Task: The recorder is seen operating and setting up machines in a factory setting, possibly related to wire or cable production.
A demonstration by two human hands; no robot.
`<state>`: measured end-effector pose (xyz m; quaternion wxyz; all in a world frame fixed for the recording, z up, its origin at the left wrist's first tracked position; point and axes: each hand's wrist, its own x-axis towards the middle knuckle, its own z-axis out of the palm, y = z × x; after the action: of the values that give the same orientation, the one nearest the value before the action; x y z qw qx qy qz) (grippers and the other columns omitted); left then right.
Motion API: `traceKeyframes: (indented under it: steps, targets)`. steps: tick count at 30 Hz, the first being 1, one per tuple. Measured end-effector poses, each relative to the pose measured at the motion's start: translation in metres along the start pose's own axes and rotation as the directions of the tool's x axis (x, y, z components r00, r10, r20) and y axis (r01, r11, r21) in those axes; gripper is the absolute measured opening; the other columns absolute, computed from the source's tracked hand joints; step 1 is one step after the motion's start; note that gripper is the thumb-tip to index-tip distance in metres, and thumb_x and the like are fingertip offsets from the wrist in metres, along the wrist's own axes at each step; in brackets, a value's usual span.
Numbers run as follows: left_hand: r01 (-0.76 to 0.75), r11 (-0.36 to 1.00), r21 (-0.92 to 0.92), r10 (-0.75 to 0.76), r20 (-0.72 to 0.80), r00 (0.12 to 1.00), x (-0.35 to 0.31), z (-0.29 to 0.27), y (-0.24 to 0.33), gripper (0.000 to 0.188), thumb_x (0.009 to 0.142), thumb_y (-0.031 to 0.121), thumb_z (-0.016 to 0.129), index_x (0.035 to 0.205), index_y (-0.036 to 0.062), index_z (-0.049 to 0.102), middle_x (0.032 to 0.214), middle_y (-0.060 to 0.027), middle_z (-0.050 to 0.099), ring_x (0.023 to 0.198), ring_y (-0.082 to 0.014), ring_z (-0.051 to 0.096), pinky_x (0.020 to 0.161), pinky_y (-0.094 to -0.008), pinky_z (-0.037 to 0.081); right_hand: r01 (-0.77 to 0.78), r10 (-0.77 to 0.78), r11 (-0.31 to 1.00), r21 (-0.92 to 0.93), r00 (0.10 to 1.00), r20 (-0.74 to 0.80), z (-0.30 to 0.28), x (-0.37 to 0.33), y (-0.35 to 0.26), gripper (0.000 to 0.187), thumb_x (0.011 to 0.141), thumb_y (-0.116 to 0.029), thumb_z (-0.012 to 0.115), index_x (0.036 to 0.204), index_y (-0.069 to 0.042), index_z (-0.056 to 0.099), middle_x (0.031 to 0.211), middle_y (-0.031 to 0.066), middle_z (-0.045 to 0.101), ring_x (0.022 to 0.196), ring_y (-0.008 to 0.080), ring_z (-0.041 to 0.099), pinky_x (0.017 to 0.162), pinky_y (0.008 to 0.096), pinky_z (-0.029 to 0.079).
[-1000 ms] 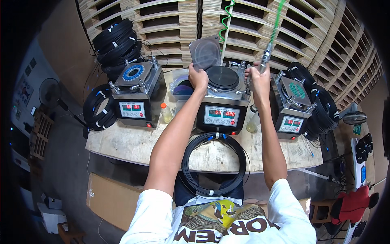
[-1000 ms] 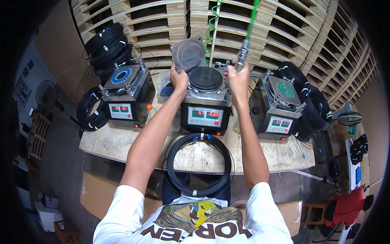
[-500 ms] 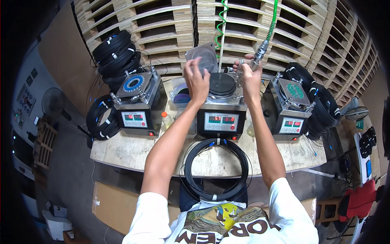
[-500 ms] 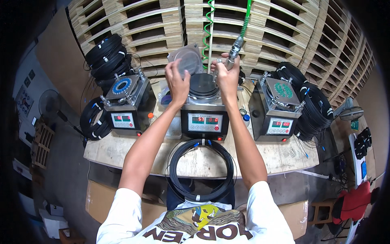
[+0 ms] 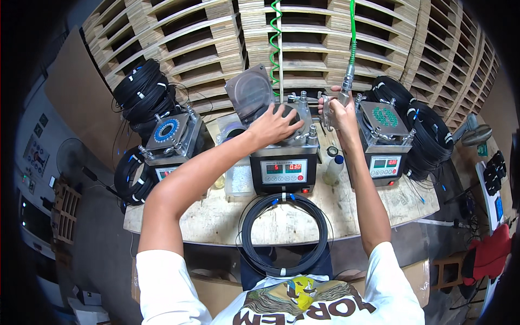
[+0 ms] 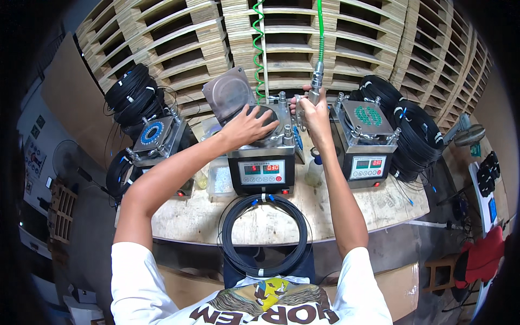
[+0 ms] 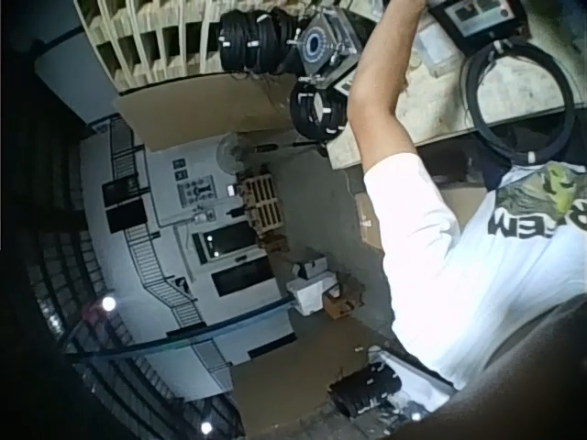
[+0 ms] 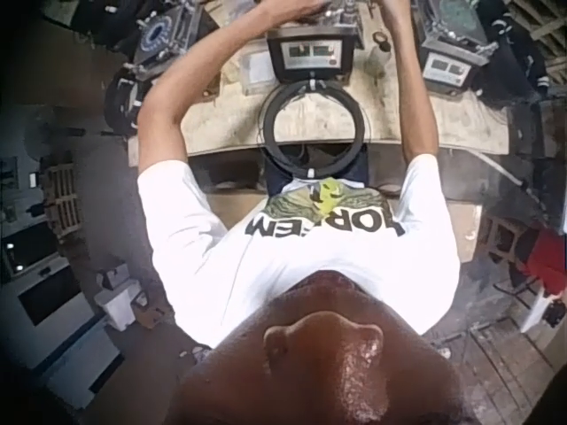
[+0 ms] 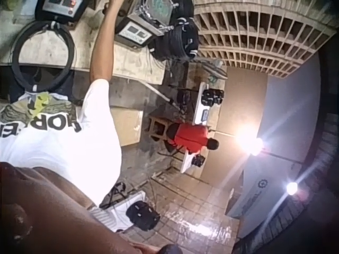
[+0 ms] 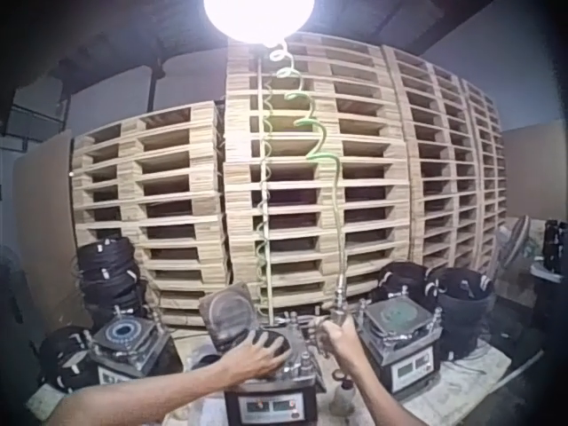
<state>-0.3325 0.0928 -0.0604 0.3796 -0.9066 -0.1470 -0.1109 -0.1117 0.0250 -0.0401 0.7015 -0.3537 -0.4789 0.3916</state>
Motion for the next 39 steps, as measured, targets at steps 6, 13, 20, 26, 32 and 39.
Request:
traceKeyframes:
  steps: [6,13,20,26,32,39]
  targets:
    - [0.191,0.947,-0.257,-0.140,0.206,0.968,-0.016,0.012,-0.013,0.038,0.090,0.020,0.059,0.127,0.0205,0.059,0.104,-0.0180,0.061,0.076,-0.0320,0.071,0.054,-0.0424,0.056,-0.022,0.021,1.000,0.009,1.000,0.014,-0.005,-0.007,-0.007,0.037,0.093,-0.007,0.049,0.129,-0.008,0.043,0.098,0.0121,0.066,0.085,0.0177,0.066,0.077,0.0331,0.057]
    - [0.497,0.474,-0.727,-0.730,-0.009,0.684,-0.032,-0.011,-0.002,0.052,0.093,0.005,0.058,0.143,0.0151,0.048,0.116,-0.0228,0.066,0.100,-0.0433,0.066,0.084,-0.0467,0.053,-0.051,0.047,0.998,0.038,0.994,0.102,0.024,-0.015,0.017,0.033,0.092,-0.006,0.051,0.125,-0.008,0.043,0.093,0.0108,0.064,0.081,0.0156,0.063,0.074,0.0314,0.055]
    - [0.519,0.351,-0.779,-0.882,-0.088,0.464,-0.039,0.002,0.021,0.038,0.093,0.005,0.059,0.131,0.0044,0.061,0.116,-0.0243,0.066,0.104,-0.0410,0.065,0.087,-0.0409,0.053,-0.067,0.057,0.992,0.106,0.994,0.094,0.087,-0.025,0.051,0.031,0.092,-0.004,0.051,0.122,-0.008,0.043,0.089,0.0082,0.062,0.076,0.0147,0.062,0.070,0.0291,0.053]
    - [0.510,0.299,-0.807,-0.917,-0.094,0.389,-0.038,0.004,0.015,0.036,0.094,0.006,0.058,0.129,-0.0009,0.060,0.114,-0.0271,0.066,0.101,-0.0424,0.065,0.085,-0.0421,0.053,0.233,-0.223,0.970,0.064,0.966,-0.134,0.099,0.000,0.069,0.025,0.095,0.000,0.049,0.117,-0.007,0.041,0.091,0.0078,0.060,0.076,0.0140,0.061,0.070,0.0281,0.053]
    - [0.622,0.111,-0.775,-0.922,0.152,0.355,-0.047,-0.005,-0.015,0.034,0.093,0.008,0.060,0.125,-0.0053,0.062,0.075,-0.0305,0.062,0.065,-0.0370,0.067,0.063,-0.0417,0.050,0.034,-0.044,0.987,-0.158,0.997,-0.061,0.053,0.009,0.051,0.027,0.093,-0.002,0.054,0.116,-0.006,0.042,0.084,0.0060,0.060,0.068,0.0103,0.059,0.061,0.0248,0.050]
    - [0.557,0.246,-0.793,-0.902,0.024,0.432,-0.044,0.011,-0.029,0.034,0.091,0.008,0.060,0.121,-0.0071,0.064,0.069,-0.0313,0.058,0.061,-0.0380,0.066,0.059,-0.0432,0.049,-0.120,0.098,0.979,0.162,0.986,0.138,0.083,-0.014,0.018,0.028,0.094,-0.009,0.051,0.120,-0.007,0.041,0.094,0.0118,0.063,0.078,0.0185,0.064,0.069,0.0335,0.057]
